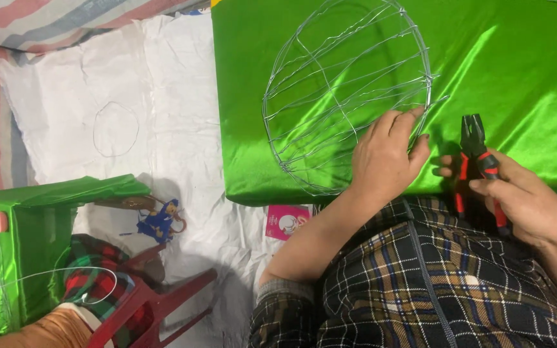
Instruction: Fabricating a wire frame by bending and cutting metal wire using pliers.
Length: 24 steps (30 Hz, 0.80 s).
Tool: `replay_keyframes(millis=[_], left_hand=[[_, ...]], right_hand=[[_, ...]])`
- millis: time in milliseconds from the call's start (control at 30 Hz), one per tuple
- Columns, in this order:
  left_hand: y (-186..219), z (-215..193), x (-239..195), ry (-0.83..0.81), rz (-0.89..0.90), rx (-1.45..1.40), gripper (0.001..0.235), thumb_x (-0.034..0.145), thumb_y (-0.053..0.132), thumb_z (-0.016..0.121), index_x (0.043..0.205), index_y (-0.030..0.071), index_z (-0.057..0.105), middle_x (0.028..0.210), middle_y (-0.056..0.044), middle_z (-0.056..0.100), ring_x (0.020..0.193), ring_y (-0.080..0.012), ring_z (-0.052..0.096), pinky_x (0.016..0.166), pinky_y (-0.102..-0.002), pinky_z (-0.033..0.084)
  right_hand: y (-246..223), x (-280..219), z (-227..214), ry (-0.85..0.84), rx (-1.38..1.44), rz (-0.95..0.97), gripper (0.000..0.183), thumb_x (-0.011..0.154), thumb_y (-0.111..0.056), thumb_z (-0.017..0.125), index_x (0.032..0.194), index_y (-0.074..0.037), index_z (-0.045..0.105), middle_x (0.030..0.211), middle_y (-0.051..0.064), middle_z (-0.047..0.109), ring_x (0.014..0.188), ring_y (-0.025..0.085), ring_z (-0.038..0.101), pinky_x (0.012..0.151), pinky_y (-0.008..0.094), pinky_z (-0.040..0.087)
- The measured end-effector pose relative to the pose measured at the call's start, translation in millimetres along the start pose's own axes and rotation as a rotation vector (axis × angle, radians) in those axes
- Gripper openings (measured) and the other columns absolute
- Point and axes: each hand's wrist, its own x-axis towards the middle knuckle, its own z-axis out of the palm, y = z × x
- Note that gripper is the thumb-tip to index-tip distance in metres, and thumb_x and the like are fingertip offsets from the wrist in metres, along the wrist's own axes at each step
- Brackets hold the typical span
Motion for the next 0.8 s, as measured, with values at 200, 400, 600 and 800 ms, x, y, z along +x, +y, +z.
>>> replay_keyframes(millis=[200, 400, 600, 800], left_hand=[[8, -5, -10, 0.107, 0.119, -0.034, 0.031, 0.096, 0.014, 0.067, 0.123, -0.001, 0.065, 0.104, -0.014, 0.067, 0.09, -0.0261, 0.067, 0.075, -0.035, 0.059], [-3, 21, -25, 0.068, 0.084, -0.076, 0.042, 0.097, 0.018, 0.067, 0.136, 0.003, 0.06, 0.117, -0.012, 0.066, 0.105, -0.032, 0.067, 0.091, -0.044, 0.06], [-21, 22, -32, 0.139, 0.187, -0.101, 0.036, 0.097, 0.012, 0.068, 0.131, 0.0, 0.061, 0.132, -0.016, 0.065, 0.124, -0.0312, 0.063, 0.116, -0.047, 0.053], [-64, -40, -62, 0.379, 0.034, -0.153, 0.019, 0.097, 0.009, 0.06, 0.114, 0.002, 0.066, 0.114, -0.013, 0.07, 0.108, -0.0269, 0.065, 0.1, -0.041, 0.052]], right_hand=[[30, 26, -11, -0.03, -0.013, -0.079, 0.062, 0.088, 0.008, 0.046, 0.15, -0.003, 0.049, 0.119, 0.014, 0.059, 0.095, 0.025, 0.054, 0.083, 0.032, 0.04], [53, 41, -15, -0.035, 0.02, -0.165, 0.052, 0.088, 0.007, 0.047, 0.139, 0.0, 0.051, 0.12, 0.013, 0.058, 0.106, 0.023, 0.056, 0.094, 0.031, 0.044], [29, 26, 7, -0.024, 0.128, -0.118, 0.06, 0.086, 0.014, 0.034, 0.145, 0.007, 0.042, 0.136, 0.026, 0.053, 0.128, 0.037, 0.054, 0.115, 0.049, 0.045], [2, 17, 20, -0.001, 0.055, -0.019, 0.065, 0.087, 0.019, 0.026, 0.15, 0.007, 0.034, 0.138, 0.033, 0.05, 0.13, 0.048, 0.052, 0.11, 0.066, 0.043]])
